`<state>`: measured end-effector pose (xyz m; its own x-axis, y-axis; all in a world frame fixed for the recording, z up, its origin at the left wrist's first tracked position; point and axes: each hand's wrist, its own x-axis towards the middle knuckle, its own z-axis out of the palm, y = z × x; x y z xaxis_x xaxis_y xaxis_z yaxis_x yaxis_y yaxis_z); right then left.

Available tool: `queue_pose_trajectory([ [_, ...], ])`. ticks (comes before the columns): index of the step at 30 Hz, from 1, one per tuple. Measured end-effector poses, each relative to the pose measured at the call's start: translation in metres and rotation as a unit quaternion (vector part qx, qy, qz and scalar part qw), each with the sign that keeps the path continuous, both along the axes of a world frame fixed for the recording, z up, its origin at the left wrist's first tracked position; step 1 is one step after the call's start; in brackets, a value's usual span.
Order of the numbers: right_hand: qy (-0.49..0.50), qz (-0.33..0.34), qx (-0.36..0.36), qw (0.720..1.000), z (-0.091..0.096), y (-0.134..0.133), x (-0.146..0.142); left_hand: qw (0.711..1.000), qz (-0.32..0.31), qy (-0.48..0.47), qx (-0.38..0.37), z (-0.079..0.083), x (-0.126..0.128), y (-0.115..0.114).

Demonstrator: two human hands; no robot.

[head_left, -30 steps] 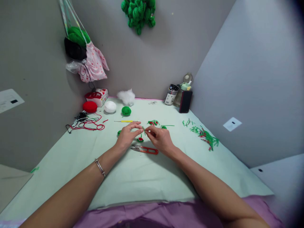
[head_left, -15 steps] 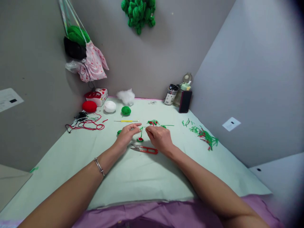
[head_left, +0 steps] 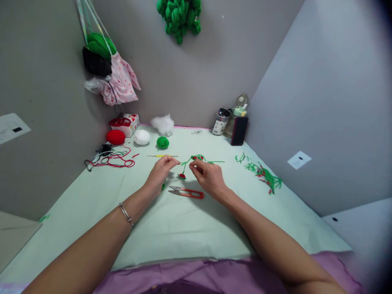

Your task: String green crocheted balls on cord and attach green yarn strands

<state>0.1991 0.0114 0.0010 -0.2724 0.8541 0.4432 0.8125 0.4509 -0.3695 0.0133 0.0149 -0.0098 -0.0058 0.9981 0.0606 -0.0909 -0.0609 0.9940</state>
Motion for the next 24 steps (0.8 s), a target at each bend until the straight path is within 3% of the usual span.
queue_pose_trajectory([
  [9,-0.016,0.022,0.033,0.999,-0.002,-0.004,-0.004,0.996,-0.060,0.062,0.033,-0.003,0.006,-0.005],
  [17,0.082,0.007,-0.108,0.991,-0.001,0.005,-0.004,0.990,-0.060,0.119,0.047,-0.003,0.005,-0.004],
  [21,0.140,0.034,-0.137,0.980,0.000,0.009,-0.002,0.993,-0.083,0.085,0.025,0.001,0.006,-0.007],
  [24,0.220,0.074,-0.158,0.960,0.002,0.008,0.001,0.996,-0.089,-0.010,-0.011,0.005,0.008,-0.009],
])
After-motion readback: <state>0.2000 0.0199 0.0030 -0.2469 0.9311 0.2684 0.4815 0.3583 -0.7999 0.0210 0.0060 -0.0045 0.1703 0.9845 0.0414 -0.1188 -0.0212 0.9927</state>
